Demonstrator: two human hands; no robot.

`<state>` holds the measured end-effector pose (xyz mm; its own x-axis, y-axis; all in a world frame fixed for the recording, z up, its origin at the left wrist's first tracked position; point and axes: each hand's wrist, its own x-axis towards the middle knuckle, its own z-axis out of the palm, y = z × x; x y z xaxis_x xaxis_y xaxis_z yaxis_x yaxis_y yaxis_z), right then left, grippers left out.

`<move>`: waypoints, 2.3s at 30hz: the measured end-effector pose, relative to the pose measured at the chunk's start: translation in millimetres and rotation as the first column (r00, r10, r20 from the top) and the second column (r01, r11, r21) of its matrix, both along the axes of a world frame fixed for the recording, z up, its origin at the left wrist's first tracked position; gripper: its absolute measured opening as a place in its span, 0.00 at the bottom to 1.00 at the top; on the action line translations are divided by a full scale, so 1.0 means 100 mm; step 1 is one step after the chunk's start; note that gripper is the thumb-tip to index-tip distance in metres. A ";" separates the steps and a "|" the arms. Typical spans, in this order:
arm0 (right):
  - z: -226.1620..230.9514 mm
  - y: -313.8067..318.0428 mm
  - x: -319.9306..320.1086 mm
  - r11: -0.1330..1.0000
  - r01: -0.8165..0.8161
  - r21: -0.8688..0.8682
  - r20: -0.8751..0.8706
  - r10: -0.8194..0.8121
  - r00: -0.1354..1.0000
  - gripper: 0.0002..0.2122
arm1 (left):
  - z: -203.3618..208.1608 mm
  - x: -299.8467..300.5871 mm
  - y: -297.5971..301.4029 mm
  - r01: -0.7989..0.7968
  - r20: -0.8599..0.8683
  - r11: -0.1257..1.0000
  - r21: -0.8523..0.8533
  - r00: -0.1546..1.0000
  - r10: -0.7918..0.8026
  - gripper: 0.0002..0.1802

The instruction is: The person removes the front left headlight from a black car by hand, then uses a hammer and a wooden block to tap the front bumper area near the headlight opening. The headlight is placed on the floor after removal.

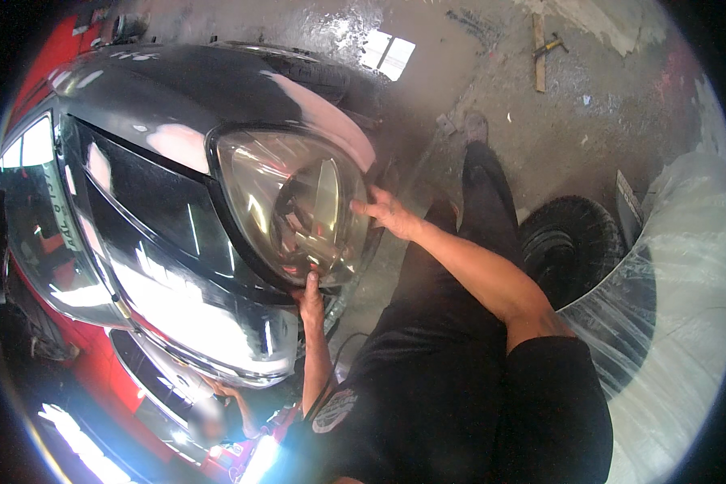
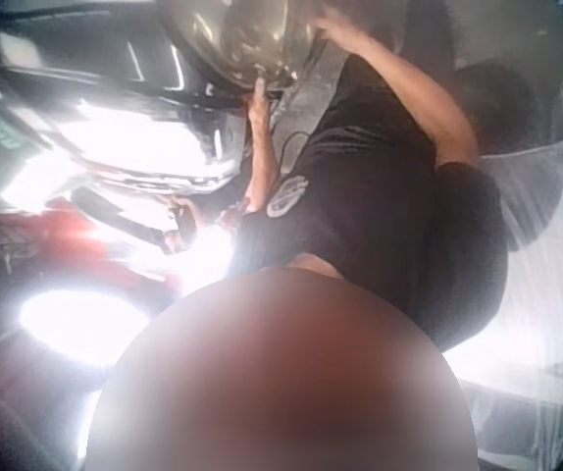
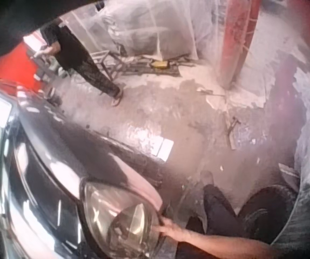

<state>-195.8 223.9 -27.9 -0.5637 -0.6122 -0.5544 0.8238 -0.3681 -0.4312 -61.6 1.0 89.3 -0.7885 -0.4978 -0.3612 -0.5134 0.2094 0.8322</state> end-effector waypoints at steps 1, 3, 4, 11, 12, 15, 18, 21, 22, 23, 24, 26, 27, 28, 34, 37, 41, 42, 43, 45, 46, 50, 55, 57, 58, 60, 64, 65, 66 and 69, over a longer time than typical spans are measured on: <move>0.02 -0.02 0.04 1.000 0.010 0.007 0.002 -0.010 1.000 0.47 | -0.01 0.02 -0.01 0.008 0.006 1.000 0.011 1.000 -0.008 0.43; 0.02 -0.04 0.09 0.997 0.075 0.013 -0.024 -0.075 0.997 0.47 | -0.02 0.03 -0.04 0.017 0.001 1.000 0.022 1.000 -0.017 0.42; 0.01 -0.04 0.09 0.997 0.076 0.015 -0.029 -0.076 0.997 0.47 | -0.03 0.04 -0.05 0.013 -0.005 1.000 0.020 1.000 -0.013 0.41; -0.10 -0.07 0.09 0.997 0.041 0.060 -0.064 -0.037 0.997 0.46 | -0.08 0.06 -0.16 0.020 0.037 0.998 0.052 0.999 -0.022 0.40; -0.09 -0.07 0.10 0.996 0.038 0.076 -0.062 -0.034 0.998 0.45 | -0.10 0.07 -0.16 0.010 0.039 0.999 0.033 0.999 -0.011 0.41; -0.07 -0.06 0.10 0.995 0.071 0.064 -0.061 -0.067 0.996 0.43 | -0.12 0.09 -0.14 -0.013 0.030 0.999 -0.033 0.999 0.014 0.41; -0.05 -0.07 0.07 0.996 0.055 0.066 -0.036 -0.053 0.998 0.40 | -0.13 0.09 -0.12 -0.011 -0.043 0.997 -0.081 0.999 0.008 0.39; -0.04 -0.06 0.04 0.997 0.058 0.046 -0.035 -0.056 0.998 0.39 | -0.12 0.08 -0.13 -0.001 -0.013 0.998 -0.069 1.000 0.000 0.37; -0.04 -0.06 0.04 0.997 0.040 0.059 -0.032 -0.038 0.999 0.39 | -0.11 0.09 -0.13 -0.002 0.022 0.996 -0.087 1.000 0.004 0.37; -0.04 -0.06 0.04 0.996 0.035 0.077 -0.032 -0.032 0.999 0.39 | -0.12 0.09 -0.13 -0.006 0.033 0.996 -0.089 0.999 0.009 0.36; -0.03 -0.06 0.05 0.995 0.032 0.095 -0.034 -0.029 0.999 0.39 | -0.11 0.09 -0.13 -0.010 0.044 0.996 -0.091 0.999 0.014 0.35; -0.03 -0.05 0.05 0.994 0.069 0.081 -0.014 -0.068 0.998 0.39 | -0.12 0.10 -0.13 -0.022 0.014 0.998 -0.054 1.000 0.023 0.33; -0.03 -0.05 0.05 0.995 0.081 0.061 -0.013 -0.081 0.997 0.39 | -0.13 0.11 -0.13 -0.021 0.047 0.998 -0.062 0.999 0.024 0.32; -0.03 -0.04 0.05 0.995 0.071 0.075 -0.005 -0.071 0.997 0.40 | -0.13 0.12 -0.14 -0.021 0.073 0.998 -0.059 0.997 0.026 0.32; -0.08 -0.03 0.04 0.999 0.038 0.023 -0.029 -0.038 0.999 0.40 | -0.15 0.21 -0.24 -0.017 0.144 1.000 -0.025 0.989 0.021 0.29; -0.10 -0.03 0.07 0.998 0.053 0.043 -0.014 -0.053 0.999 0.40 | -0.19 0.20 -0.27 -0.030 0.104 0.999 -0.017 0.994 0.032 0.28; -0.13 -0.06 0.11 0.995 0.094 0.021 0.014 -0.094 0.995 0.39 | -0.19 0.18 -0.22 -0.030 0.065 1.000 -0.004 0.997 0.031 0.31; -0.14 -0.06 0.12 0.993 0.115 0.011 0.014 -0.116 0.993 0.39 | -0.18 0.17 -0.21 -0.030 0.059 1.000 0.000 0.998 0.030 0.31; -0.14 -0.09 0.12 0.993 0.110 0.036 0.026 -0.111 0.994 0.39 | -0.16 0.17 -0.20 -0.033 0.051 0.999 0.004 0.998 0.033 0.32; -0.15 -0.10 0.12 0.990 0.110 0.092 0.039 -0.114 0.993 0.38 | -0.13 0.15 -0.20 -0.018 0.054 1.000 -0.010 0.998 0.019 0.33; -0.14 -0.12 0.11 0.989 0.136 0.054 0.022 -0.138 0.990 0.38 | -0.12 0.15 -0.21 -0.003 0.069 1.000 -0.028 0.998 0.005 0.34; -0.07 -0.07 0.10 0.993 0.111 0.048 -0.010 -0.110 0.994 0.39 | -0.09 0.11 -0.27 0.057 0.154 0.990 -0.128 0.987 -0.036 0.35; 0.07 -0.05 0.04 0.985 0.119 0.126 -0.054 -0.113 0.992 0.37 | 0.05 0.06 -0.10 -0.070 0.281 0.998 -0.004 0.957 0.069 0.31; 0.09 -0.03 0.01 0.985 0.126 0.119 -0.099 -0.115 0.988 0.35 | 0.08 0.03 -0.04 -0.063 0.200 0.996 0.057 0.979 0.051 0.27; 0.09 -0.02 0.01 0.983 0.113 0.142 -0.117 -0.097 0.988 0.35 | 0.10 0.02 -0.04 -0.010 0.117 0.997 0.077 0.993 0.001 0.25; 0.07 0.00 0.01 0.983 0.080 0.164 -0.146 -0.056 0.988 0.34 | 0.09 0.03 -0.06 -0.052 0.196 0.997 0.050 0.980 0.041 0.26; 0.03 -0.03 0.04 0.978 0.099 0.186 -0.147 -0.072 0.987 0.35 | -0.07 0.14 -0.15 -0.065 0.169 0.996 -0.065 0.983 0.075 0.27; 0.01 -0.04 0.04 0.978 0.095 0.187 -0.150 -0.067 0.986 0.35 | -0.11 0.16 -0.18 -0.087 0.147 0.996 -0.018 0.985 0.089 0.27; 0.00 -0.05 0.04 0.977 0.093 0.190 -0.151 -0.065 0.986 0.35 | -0.16 0.18 -0.21 -0.130 0.147 0.991 0.029 0.981 0.125 0.27; -0.03 -0.05 0.05 0.961 0.113 0.253 -0.252 -0.048 0.967 0.31 | -0.21 0.25 -0.29 -0.031 0.120 0.999 -0.033 0.992 0.035 0.27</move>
<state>-191.3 218.5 -30.5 -0.7417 -0.4101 -0.5307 0.6554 -0.2753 -0.7033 -36.8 -28.3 68.0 -0.7228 -0.5357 -0.4365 -0.6168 0.2156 0.7570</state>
